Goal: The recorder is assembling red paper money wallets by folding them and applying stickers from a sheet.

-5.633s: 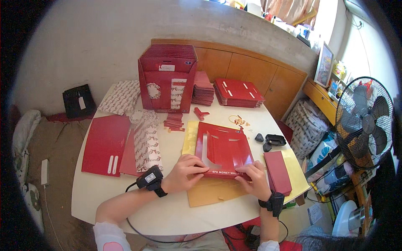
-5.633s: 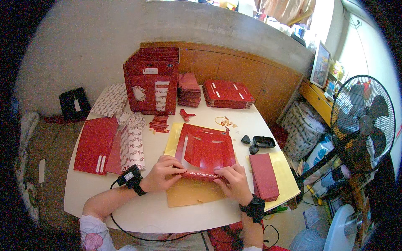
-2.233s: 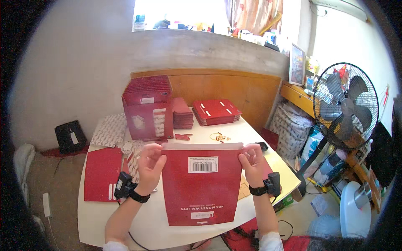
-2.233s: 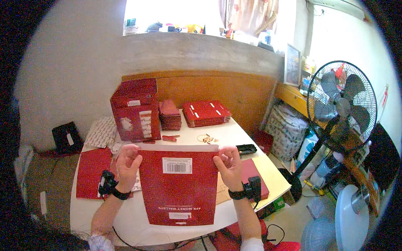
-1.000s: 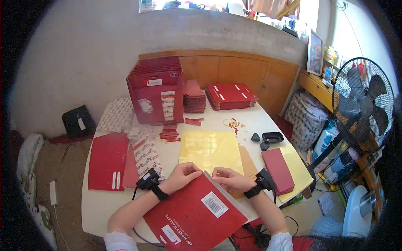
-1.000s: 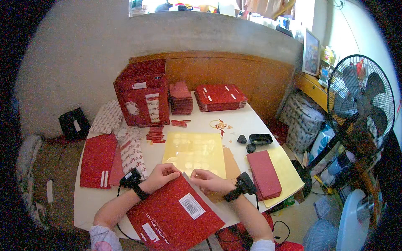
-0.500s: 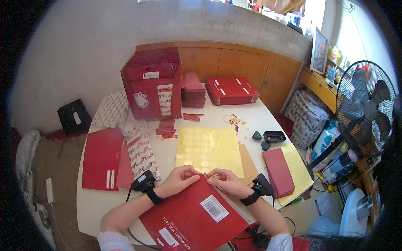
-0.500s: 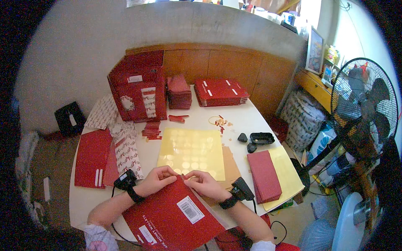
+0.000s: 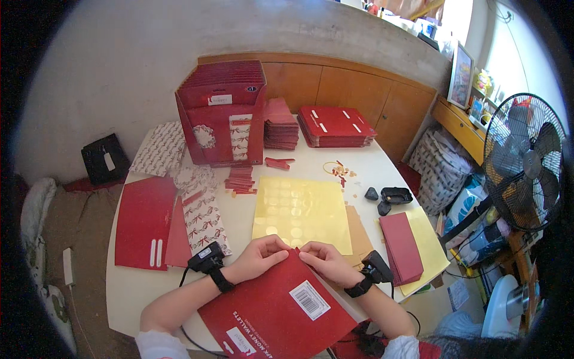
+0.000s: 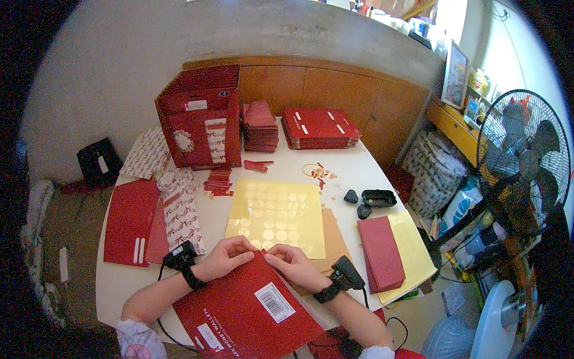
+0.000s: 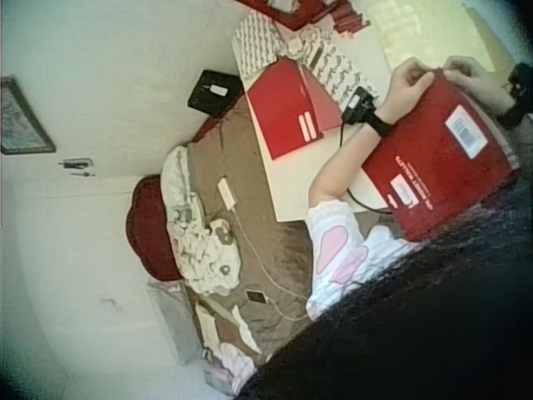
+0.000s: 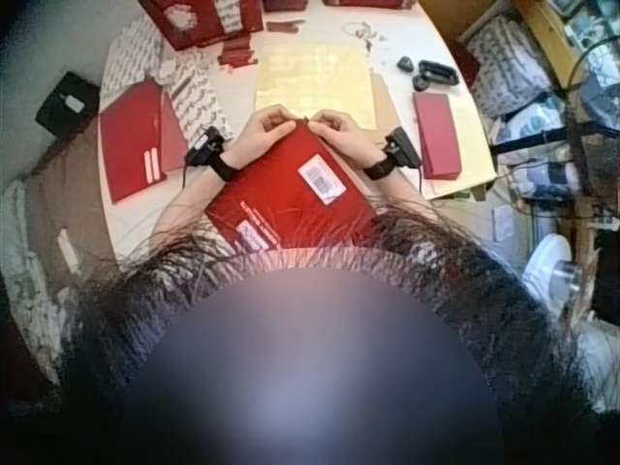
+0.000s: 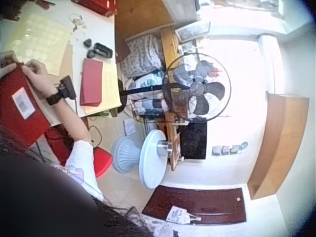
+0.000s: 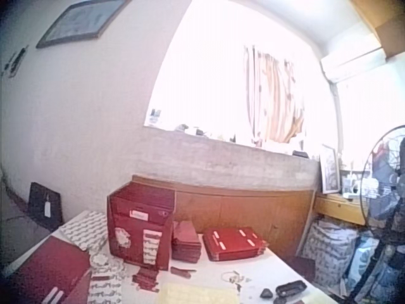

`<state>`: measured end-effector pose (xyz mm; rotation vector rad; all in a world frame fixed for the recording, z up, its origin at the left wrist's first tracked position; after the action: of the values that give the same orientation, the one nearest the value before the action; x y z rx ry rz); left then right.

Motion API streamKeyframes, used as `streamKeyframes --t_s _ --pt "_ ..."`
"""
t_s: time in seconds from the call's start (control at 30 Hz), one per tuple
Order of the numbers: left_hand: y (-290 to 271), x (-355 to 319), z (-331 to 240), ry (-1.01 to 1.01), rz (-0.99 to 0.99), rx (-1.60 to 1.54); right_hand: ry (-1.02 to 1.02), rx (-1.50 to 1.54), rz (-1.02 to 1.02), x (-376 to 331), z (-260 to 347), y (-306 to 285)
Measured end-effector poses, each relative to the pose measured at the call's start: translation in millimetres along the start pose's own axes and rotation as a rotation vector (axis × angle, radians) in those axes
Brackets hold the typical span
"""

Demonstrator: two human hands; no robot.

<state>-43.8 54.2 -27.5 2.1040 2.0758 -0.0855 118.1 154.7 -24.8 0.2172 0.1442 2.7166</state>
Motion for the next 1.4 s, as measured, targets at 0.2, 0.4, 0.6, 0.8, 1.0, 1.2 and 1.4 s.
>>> streamKeyframes --t_s 0.2,0.4,0.6,0.8,1.0,1.2,1.4 --pt "0 0 1 -0.008 -0.001 -0.009 0.089 0.036 0.023 -1 10 2" --pt "-1 -1 1 -0.041 0.025 -0.043 0.102 0.026 0.031 0 16 4" --pt "1 -1 1 -0.038 0.019 -0.002 -0.066 -0.035 0.055 1 15 3" --pt "11 -3 -11 -0.019 0.033 0.029 -0.079 -0.253 0.014 0 7 -3" --pt "7 1 -2 0.003 0.046 0.093 -0.058 -0.340 -0.044 -1 12 2" --pt "2 2 -1 0.040 0.033 0.054 -0.059 -0.094 0.136 -8 23 2" --pt "-14 -2 -7 0.054 -0.095 0.034 0.216 -0.163 0.295 -32 49 -19"
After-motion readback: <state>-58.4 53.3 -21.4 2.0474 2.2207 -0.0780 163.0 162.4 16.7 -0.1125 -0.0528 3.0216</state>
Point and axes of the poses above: each hand's wrist, its own x-axis towards the middle knuckle, its own y-axis out of the palm, z = x × y, the point moved 3 cm from there along x, towards the middle knuckle, and after that the axes turned 14 degrees about -y, right-handed, at the moved point
